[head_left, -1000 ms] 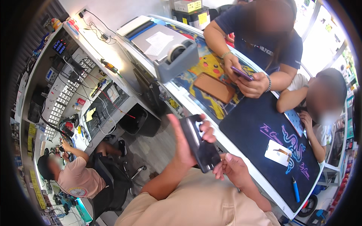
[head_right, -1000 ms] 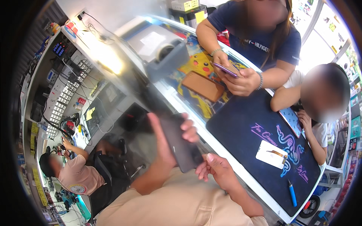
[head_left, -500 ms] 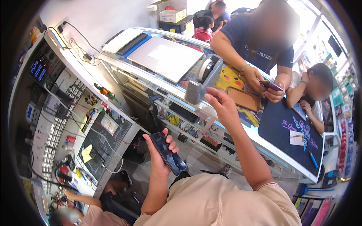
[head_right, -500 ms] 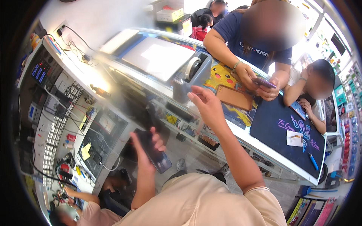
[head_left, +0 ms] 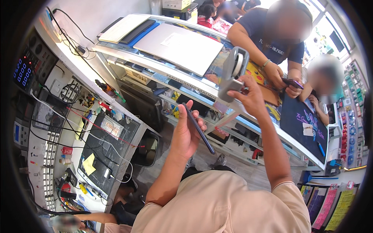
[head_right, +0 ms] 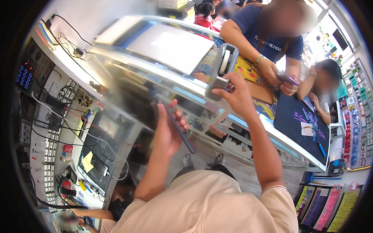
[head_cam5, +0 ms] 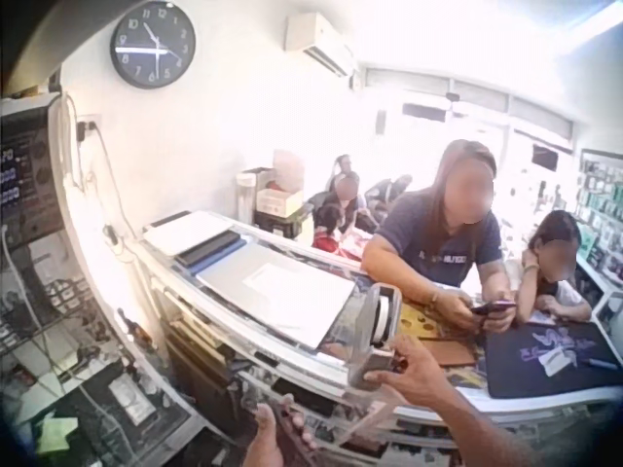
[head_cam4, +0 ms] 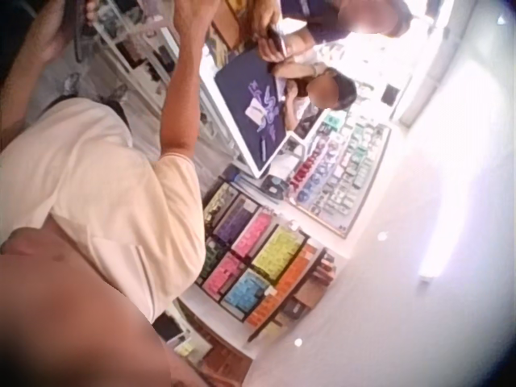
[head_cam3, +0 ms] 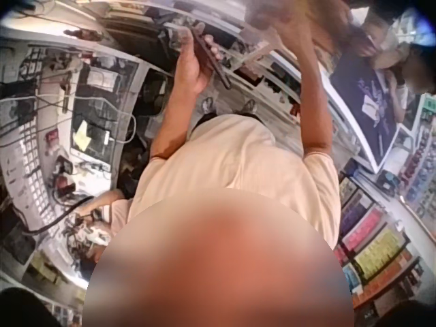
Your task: The person uses a heat gun to apply heat to a smartphone screen, then removes a protective film and inspects the device. The person hands the phone to a customer and later retrieves it to continue inspection.
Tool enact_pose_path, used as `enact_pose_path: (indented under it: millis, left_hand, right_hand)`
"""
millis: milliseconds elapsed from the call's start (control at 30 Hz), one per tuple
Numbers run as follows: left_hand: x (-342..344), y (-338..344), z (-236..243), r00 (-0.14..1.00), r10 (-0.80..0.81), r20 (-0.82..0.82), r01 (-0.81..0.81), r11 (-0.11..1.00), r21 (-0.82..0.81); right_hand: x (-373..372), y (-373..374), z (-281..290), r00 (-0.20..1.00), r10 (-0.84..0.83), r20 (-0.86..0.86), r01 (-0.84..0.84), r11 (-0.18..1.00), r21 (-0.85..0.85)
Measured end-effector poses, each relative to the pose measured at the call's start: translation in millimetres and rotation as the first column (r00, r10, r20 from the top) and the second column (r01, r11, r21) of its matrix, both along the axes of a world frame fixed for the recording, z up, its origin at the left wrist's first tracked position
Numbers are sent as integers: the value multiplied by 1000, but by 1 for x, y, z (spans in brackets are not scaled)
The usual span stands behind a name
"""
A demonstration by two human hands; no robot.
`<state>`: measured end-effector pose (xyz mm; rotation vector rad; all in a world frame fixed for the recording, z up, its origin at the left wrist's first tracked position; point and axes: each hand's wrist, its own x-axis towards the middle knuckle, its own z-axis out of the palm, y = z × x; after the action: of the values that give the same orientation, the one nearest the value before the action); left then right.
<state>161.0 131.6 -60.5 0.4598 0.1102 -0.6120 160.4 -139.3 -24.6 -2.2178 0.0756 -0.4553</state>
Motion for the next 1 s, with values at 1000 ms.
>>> enact_pose_path:
  millis: [1000]
  left_hand:
    - [11, -37, -11, 991, -130, 34, 125, 985, 122]
  right_hand:
    - [-62, 25, 8, 941, -321, -106, 323, 764, 559]
